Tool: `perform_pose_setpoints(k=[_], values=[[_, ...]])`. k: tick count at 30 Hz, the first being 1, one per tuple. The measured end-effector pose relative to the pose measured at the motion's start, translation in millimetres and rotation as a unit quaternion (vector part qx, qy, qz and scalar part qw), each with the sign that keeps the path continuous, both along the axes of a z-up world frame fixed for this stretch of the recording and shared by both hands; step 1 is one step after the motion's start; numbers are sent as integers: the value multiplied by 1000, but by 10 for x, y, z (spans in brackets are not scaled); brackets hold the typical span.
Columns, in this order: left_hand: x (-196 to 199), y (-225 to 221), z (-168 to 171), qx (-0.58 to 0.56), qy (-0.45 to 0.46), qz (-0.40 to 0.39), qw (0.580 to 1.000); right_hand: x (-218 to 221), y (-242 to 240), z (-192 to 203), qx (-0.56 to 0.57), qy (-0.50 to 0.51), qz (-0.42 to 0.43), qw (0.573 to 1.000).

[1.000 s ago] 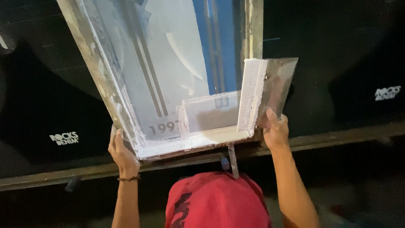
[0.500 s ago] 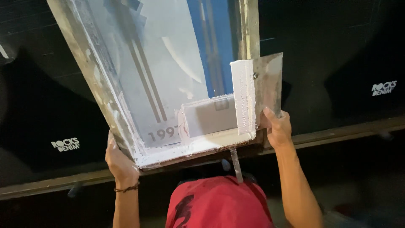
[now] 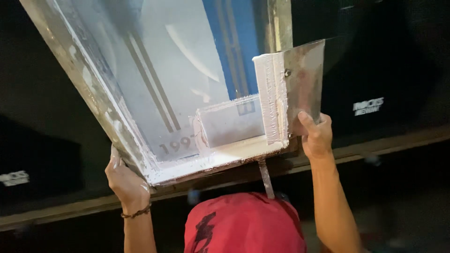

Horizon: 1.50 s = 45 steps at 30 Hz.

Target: Applying white ink to clothing items using a screen frame and a squeegee tool.

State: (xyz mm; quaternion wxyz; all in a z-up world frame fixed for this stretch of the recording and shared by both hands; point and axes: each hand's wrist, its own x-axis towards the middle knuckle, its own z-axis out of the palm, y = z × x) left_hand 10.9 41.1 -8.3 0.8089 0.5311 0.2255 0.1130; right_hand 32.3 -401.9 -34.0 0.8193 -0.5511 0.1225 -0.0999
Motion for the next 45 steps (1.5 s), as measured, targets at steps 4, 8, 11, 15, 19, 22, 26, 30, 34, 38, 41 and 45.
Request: perform_pose_setpoints(k=[4,8,11,15,19,22,26,30,34,38,41,45], values=[[65,-315,501,-11,-37,-46,998,47,134,139,15,-7,-15,1000],[70,-398,543,42,-11,38,998,48,304,333,-237,21,-101,966],[60,-311,479,54,-8,29,998,46,363,424,-312,4,-94,945],[61,-142,149,-10,-55,19,998,74,86,94,-20,-12,-37,999],[8,-284,370,-15,-66,42,997,52,335,321,-296,15,-97,950],[-20,-380,508,-27,-70,50,996,44,446,455,-261,-9,-109,959],[-46,-441,528,41,-100,41,993,79,308,341,-277,3,-94,956],[-43,-504,685,47,-88,39,994,68,398,496,-200,15,-99,975],[18,-364,427,17,-70,42,997,70,282,347,-164,6,-96,982],[31,-415,393,42,-65,59,995,79,220,256,-185,2,-81,979],[31,-461,477,74,-64,52,994,72,265,283,-167,0,-85,982],[27,-421,350,97,-76,45,991,65,252,308,-186,0,-66,980]])
